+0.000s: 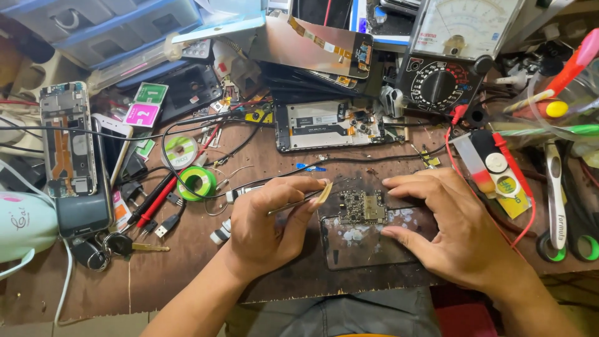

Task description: The person uses a hot air gun to heat a small circuit board while holding it with tweezers. They work on a cluttered desk filled with various electronic components and tools, carefully manipulating the board and applying heat to specific areas.

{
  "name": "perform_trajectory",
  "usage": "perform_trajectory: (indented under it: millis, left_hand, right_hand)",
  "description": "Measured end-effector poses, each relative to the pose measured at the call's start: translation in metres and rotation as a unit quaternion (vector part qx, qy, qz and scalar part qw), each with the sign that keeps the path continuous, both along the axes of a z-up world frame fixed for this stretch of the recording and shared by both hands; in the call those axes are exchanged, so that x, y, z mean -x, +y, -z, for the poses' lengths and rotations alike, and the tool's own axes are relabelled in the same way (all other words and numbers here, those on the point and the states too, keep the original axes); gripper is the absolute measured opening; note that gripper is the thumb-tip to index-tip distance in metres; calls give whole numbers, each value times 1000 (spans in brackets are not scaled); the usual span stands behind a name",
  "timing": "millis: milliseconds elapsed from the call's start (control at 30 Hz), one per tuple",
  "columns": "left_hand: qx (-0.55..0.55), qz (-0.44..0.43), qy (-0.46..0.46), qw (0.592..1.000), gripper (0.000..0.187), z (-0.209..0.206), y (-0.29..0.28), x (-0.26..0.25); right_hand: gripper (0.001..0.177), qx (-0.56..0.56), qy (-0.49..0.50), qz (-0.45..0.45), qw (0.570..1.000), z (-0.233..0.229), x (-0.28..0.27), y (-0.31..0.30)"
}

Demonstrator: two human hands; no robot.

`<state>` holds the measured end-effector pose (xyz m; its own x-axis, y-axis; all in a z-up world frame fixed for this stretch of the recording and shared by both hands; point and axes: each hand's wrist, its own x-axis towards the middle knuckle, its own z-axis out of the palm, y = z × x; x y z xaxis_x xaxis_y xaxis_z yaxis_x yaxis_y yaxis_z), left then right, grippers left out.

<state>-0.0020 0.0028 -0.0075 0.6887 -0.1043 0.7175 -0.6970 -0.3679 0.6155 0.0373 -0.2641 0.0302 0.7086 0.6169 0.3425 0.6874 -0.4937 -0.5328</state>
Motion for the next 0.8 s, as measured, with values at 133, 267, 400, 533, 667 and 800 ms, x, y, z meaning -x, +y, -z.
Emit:
perform_trajectory:
  millis: [133, 267, 400, 533, 667, 800]
  left_hand:
    - [1, 10, 6, 1000, 25, -1, 0, 0]
    - [-2, 16, 5, 1000, 25, -4, 0, -1]
    - [-1, 12, 15, 1000, 26, -5, 0, 0]
    - [4, 18, 15, 1000, 27, -4, 0, 0]
    - [12, 18, 14, 1000, 26, -5, 0, -1]
    - [10, 18, 11, 1000, 25, -5, -1, -1]
  right_hand:
    - [45, 4, 3, -9, 1000, -1, -2, 2]
    - [42, 6, -14, -17, 1000, 1, -4, 3]
    - [38, 7, -20, -19, 1000, 2, -4, 3]
    - [38, 10, -21, -16, 1000, 0, -2, 3]
    - [36, 8, -1, -14, 1000, -3, -2, 2]
    - [35, 6, 15, -12, 1000, -4, -2, 3]
